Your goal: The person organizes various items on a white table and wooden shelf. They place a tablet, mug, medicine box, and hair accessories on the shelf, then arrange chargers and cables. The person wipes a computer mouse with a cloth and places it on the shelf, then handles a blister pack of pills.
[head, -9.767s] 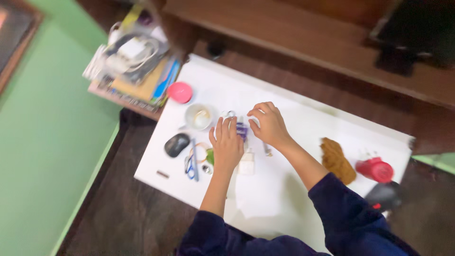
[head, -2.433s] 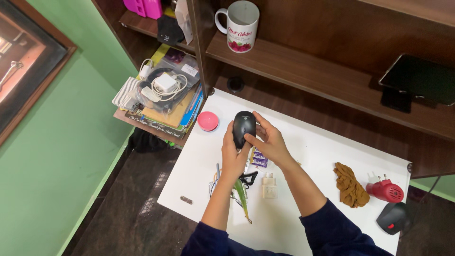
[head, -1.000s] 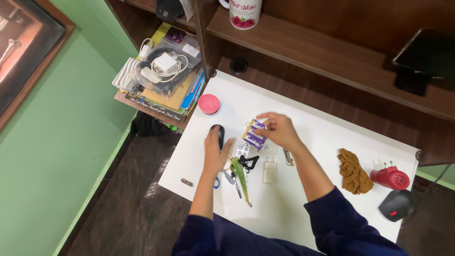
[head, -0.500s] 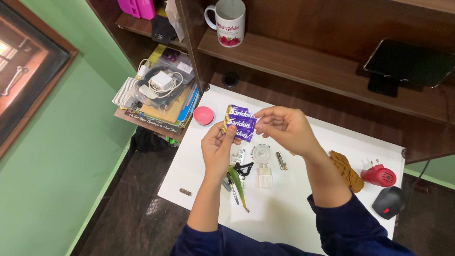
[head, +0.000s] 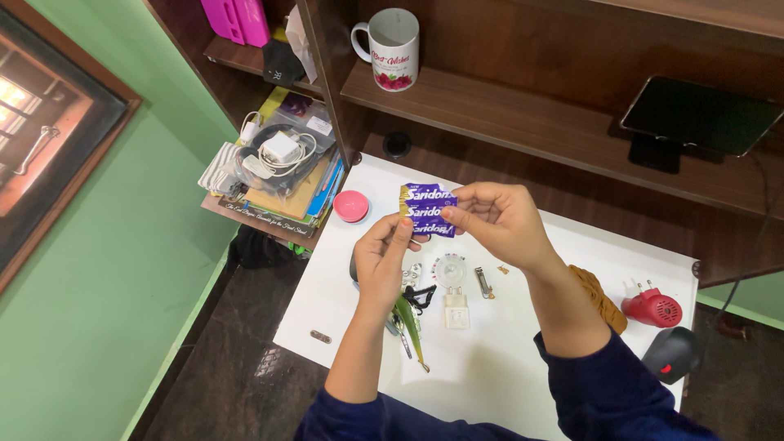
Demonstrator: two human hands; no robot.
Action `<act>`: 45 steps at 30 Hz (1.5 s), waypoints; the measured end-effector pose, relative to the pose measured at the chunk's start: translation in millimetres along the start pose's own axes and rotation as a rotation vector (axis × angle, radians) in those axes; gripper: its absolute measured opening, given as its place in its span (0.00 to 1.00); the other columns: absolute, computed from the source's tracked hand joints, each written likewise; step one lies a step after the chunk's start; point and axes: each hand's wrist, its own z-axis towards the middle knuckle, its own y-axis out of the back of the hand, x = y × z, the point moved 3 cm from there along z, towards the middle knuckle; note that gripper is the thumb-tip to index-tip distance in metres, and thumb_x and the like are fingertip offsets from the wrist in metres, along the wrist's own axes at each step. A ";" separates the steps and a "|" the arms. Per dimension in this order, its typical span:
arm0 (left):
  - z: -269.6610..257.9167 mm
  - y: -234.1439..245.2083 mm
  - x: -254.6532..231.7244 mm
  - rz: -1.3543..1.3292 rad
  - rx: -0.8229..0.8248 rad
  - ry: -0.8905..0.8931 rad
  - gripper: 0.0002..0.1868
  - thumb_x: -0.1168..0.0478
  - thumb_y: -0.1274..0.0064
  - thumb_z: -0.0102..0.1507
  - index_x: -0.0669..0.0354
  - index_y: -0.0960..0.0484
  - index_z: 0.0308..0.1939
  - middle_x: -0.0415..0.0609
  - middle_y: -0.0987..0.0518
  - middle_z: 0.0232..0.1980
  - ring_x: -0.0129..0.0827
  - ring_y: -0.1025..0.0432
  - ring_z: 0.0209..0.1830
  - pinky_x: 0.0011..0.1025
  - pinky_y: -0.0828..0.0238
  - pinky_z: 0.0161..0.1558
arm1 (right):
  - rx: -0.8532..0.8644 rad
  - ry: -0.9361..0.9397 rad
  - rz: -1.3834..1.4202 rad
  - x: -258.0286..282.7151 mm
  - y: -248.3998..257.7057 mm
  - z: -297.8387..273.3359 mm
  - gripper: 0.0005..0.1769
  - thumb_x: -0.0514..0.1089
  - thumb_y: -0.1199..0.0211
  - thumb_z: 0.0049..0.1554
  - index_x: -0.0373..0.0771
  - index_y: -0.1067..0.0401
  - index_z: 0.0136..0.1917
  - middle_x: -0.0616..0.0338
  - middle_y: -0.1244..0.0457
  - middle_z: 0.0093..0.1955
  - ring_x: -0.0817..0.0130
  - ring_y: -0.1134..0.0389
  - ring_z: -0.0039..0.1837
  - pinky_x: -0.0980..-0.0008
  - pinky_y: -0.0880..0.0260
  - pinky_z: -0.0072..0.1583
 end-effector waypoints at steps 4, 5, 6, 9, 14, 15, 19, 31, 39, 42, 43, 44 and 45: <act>6.8 -10.1 -6.4 0.117 -0.032 -0.047 0.14 0.59 0.43 0.69 0.69 0.15 0.51 0.46 0.16 0.43 0.22 0.26 0.40 0.22 0.31 0.43 | -0.036 0.052 -0.084 8.9 11.2 -1.6 0.09 0.34 0.32 0.59 0.28 0.23 0.53 0.57 0.29 0.45 0.80 0.29 0.46 0.79 0.28 0.49; 9.2 -15.5 -9.9 0.191 -0.032 -0.071 0.13 0.59 0.42 0.68 0.68 0.15 0.49 0.45 0.16 0.43 0.22 0.26 0.40 0.22 0.30 0.43 | -0.060 0.063 -0.121 12.9 16.7 -4.6 0.10 0.34 0.32 0.59 0.28 0.23 0.53 0.58 0.29 0.45 0.80 0.29 0.46 0.79 0.28 0.49; 11.7 -22.2 -14.0 0.265 -0.032 -0.095 0.13 0.59 0.41 0.67 0.66 0.14 0.48 0.44 0.15 0.43 0.22 0.25 0.40 0.21 0.30 0.43 | -0.073 0.090 -0.149 18.5 23.5 -8.3 0.10 0.34 0.32 0.59 0.28 0.23 0.53 0.58 0.28 0.46 0.81 0.29 0.46 0.80 0.28 0.49; 20.1 -54.1 -27.3 0.363 0.067 -0.203 0.10 0.60 0.42 0.68 0.64 0.15 0.47 0.43 0.16 0.44 0.23 0.25 0.42 0.23 0.30 0.44 | -0.144 0.126 -0.219 36.7 49.2 -18.2 0.09 0.34 0.32 0.59 0.28 0.23 0.53 0.59 0.28 0.46 0.82 0.30 0.46 0.80 0.29 0.49; 40.7 -120.8 -48.2 0.482 0.209 -0.374 0.08 0.61 0.41 0.67 0.62 0.15 0.47 0.46 0.17 0.41 0.28 0.25 0.38 0.25 0.28 0.42 | -0.318 0.071 -0.374 76.4 103.2 -34.3 0.09 0.34 0.31 0.59 0.28 0.22 0.53 0.61 0.30 0.45 0.83 0.33 0.44 0.82 0.33 0.45; 45.6 -134.5 -52.4 0.495 0.247 -0.414 0.08 0.60 0.41 0.68 0.61 0.15 0.47 0.47 0.17 0.40 0.29 0.25 0.38 0.26 0.27 0.42 | -0.313 0.125 -0.354 87.1 114.2 -37.1 0.09 0.34 0.32 0.60 0.29 0.23 0.54 0.62 0.29 0.46 0.83 0.32 0.46 0.82 0.31 0.47; 74.4 -193.1 -64.1 0.612 0.349 -0.610 0.07 0.60 0.42 0.67 0.59 0.16 0.46 0.47 0.18 0.41 0.37 0.26 0.40 0.32 0.29 0.43 | -0.426 0.221 -0.494 127.2 170.2 -50.2 0.07 0.34 0.32 0.65 0.29 0.23 0.55 0.63 0.31 0.46 0.84 0.35 0.46 0.83 0.34 0.48; 192.2 -398.6 -21.6 0.963 0.450 -1.148 0.20 0.58 0.37 0.62 0.56 0.21 0.56 0.48 0.25 0.56 0.45 0.35 0.61 0.44 0.40 0.61 | -0.769 0.352 -0.832 166.4 392.0 -46.8 0.04 0.30 0.32 0.65 0.28 0.24 0.54 0.60 0.30 0.47 0.80 0.30 0.47 0.79 0.28 0.48; 226.9 -416.2 -12.7 0.981 0.500 -1.114 0.30 0.57 0.31 0.55 0.57 0.22 0.60 0.50 0.26 0.61 0.50 0.40 0.65 0.52 0.50 0.62 | -0.843 0.231 -0.852 146.3 428.8 -16.0 0.07 0.33 0.31 0.59 0.30 0.22 0.52 0.60 0.29 0.42 0.79 0.29 0.40 0.78 0.29 0.43; 225.3 -411.5 -14.2 1.018 0.472 -1.073 0.28 0.60 0.31 0.55 0.57 0.21 0.59 0.47 0.24 0.60 0.49 0.39 0.66 0.51 0.50 0.63 | -0.816 0.212 -0.848 148.0 425.7 -11.4 0.08 0.35 0.29 0.57 0.30 0.23 0.51 0.58 0.28 0.42 0.79 0.29 0.40 0.77 0.28 0.43; 224.7 -411.1 -15.2 1.017 0.465 -1.076 0.27 0.60 0.31 0.56 0.57 0.20 0.58 0.47 0.24 0.60 0.49 0.39 0.66 0.51 0.50 0.64 | -0.829 0.203 -0.801 148.2 424.6 -11.8 0.09 0.35 0.29 0.57 0.30 0.23 0.50 0.58 0.28 0.42 0.79 0.29 0.39 0.77 0.28 0.43; 224.3 -410.9 -16.1 1.016 0.457 -1.079 0.27 0.60 0.31 0.56 0.57 0.20 0.58 0.47 0.23 0.60 0.49 0.39 0.66 0.52 0.50 0.64 | -0.842 0.194 -0.754 148.0 423.1 -12.6 0.09 0.36 0.29 0.56 0.30 0.23 0.49 0.58 0.28 0.41 0.79 0.29 0.39 0.77 0.28 0.43; 223.0 -410.7 -16.2 1.014 0.447 -1.080 0.26 0.61 0.31 0.56 0.57 0.19 0.58 0.47 0.23 0.59 0.50 0.39 0.66 0.52 0.50 0.64 | -0.897 0.239 -0.823 149.1 419.7 -16.5 0.08 0.36 0.28 0.57 0.30 0.22 0.49 0.57 0.28 0.41 0.78 0.28 0.40 0.77 0.28 0.44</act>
